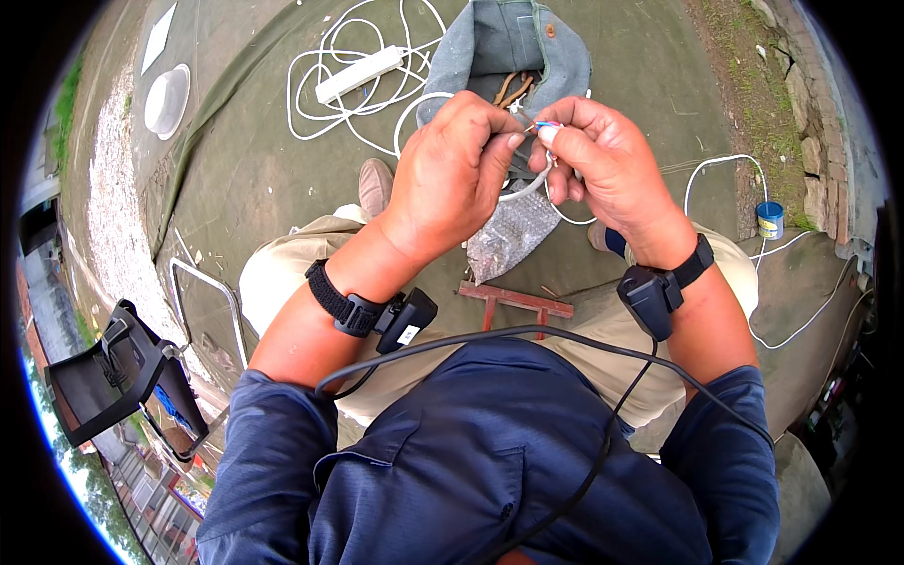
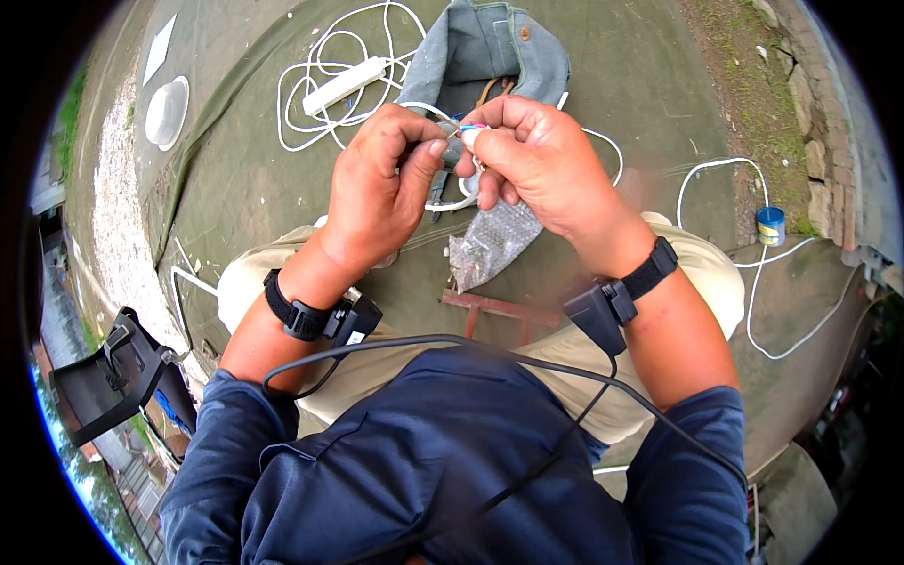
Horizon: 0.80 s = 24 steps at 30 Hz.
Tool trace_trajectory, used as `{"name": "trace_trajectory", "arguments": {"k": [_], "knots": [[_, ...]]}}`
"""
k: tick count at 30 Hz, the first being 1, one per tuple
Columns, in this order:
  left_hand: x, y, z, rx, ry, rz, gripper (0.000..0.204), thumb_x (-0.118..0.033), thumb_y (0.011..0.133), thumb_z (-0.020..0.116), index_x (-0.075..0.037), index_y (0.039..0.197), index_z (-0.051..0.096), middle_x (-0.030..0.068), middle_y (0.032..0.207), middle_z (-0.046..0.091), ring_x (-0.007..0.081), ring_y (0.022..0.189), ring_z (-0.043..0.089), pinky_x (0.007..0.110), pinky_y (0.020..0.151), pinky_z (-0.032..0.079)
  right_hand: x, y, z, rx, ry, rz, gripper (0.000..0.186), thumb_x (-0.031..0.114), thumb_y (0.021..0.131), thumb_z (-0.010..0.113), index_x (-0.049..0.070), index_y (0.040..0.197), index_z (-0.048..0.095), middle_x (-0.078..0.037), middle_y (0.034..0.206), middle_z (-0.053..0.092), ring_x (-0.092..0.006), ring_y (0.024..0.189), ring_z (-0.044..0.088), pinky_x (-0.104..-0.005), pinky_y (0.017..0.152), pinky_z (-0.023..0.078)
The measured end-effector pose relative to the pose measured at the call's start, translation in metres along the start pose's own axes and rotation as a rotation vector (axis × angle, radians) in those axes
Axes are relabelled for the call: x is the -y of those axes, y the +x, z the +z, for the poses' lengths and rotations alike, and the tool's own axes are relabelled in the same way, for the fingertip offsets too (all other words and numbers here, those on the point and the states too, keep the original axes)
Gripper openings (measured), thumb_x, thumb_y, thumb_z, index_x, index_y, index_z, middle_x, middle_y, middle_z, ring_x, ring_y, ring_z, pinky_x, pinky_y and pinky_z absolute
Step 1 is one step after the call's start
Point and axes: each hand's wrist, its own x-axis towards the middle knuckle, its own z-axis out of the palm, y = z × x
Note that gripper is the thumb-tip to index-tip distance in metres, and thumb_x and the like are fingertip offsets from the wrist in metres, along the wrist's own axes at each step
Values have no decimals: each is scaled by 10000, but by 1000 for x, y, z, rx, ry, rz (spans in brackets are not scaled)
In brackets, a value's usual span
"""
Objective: The person strips the insulation from a white cable, twists the exposed wires, and uses pliers to crimp a connector onto the wire ends. They then wrap the connection with electrical tape.
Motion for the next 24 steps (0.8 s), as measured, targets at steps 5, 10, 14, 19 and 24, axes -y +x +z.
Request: {"name": "trace_trajectory", "arguments": {"k": [5,10,14,19,24], "knots": [[-1,0,0,15,17,2,161,-8,863,695,-46,962,573,111,893,621,324,772,643,413,631,518,-1,0,0,-4,8,-3,216,213,981,621,20,1078,616,-78,845,699,-94,581,641,-187,491,427],[0,0,-1,60,27,7,176,9,845,689,-45,981,592,115,921,625,333,779,652,417,633,526,-2,1,-2,-5,13,-1,213,216,982,623,24,1074,615,-85,845,699,-100,576,643,-186,478,420],[4,6,-7,26,65,133,276,52,818,678,-71,1060,631,104,961,640,303,792,661,382,626,534,1,1,-6,-13,1,7,210,210,981,618,17,1064,618,-85,839,699,-100,567,642,-185,469,416],[4,11,-13,-16,129,218,381,111,802,681,-107,1114,662,85,982,642,243,804,664,320,604,526,5,1,-4,20,-30,50,208,202,977,613,4,1039,623,-76,819,695,-92,559,634,-187,467,419],[3,14,-17,58,172,275,353,91,761,719,-128,1039,711,69,974,644,226,790,665,320,605,532,8,0,-4,58,-48,89,208,205,975,614,4,1024,624,-70,809,692,-87,553,623,-194,463,419]]}}
